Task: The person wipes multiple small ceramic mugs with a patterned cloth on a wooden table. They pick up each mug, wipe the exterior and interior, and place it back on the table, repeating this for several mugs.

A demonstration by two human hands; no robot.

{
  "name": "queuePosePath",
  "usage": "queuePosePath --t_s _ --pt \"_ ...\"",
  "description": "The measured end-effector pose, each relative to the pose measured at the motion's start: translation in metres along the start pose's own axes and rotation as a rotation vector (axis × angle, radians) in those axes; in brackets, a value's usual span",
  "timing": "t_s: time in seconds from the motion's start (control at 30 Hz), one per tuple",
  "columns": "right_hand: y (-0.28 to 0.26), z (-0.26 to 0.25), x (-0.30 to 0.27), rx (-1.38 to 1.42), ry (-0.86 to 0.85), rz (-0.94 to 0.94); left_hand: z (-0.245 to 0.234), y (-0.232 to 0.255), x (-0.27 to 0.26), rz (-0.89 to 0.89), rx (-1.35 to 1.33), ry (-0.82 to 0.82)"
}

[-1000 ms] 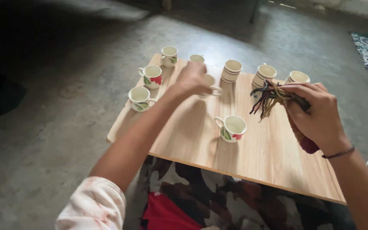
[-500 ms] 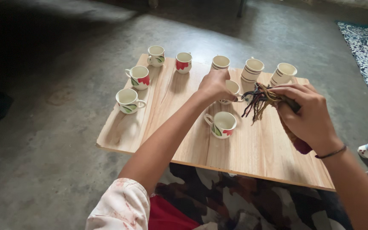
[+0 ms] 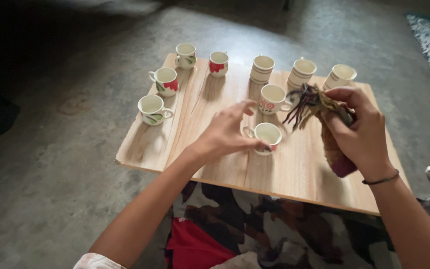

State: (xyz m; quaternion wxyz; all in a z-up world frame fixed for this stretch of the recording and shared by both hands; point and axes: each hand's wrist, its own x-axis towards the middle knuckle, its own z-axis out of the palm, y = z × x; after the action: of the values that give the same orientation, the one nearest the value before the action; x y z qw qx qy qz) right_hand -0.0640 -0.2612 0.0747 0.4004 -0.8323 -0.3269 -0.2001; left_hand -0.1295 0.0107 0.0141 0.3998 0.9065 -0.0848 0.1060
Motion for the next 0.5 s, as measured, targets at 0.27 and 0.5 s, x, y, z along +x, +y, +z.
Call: queuePosePath --t_s 0.27,0.5 --pt "-0.018 0.035 -0.013 0.162 -0.192 -0.069 0.006 0.01 -0.011 0.05 -0.206 -0.042" --pt "-0.057 0.053 -0.031 0.083 -0.162 -0.271 0.004 0.007 -0.021 0.122 -0.347 0.192"
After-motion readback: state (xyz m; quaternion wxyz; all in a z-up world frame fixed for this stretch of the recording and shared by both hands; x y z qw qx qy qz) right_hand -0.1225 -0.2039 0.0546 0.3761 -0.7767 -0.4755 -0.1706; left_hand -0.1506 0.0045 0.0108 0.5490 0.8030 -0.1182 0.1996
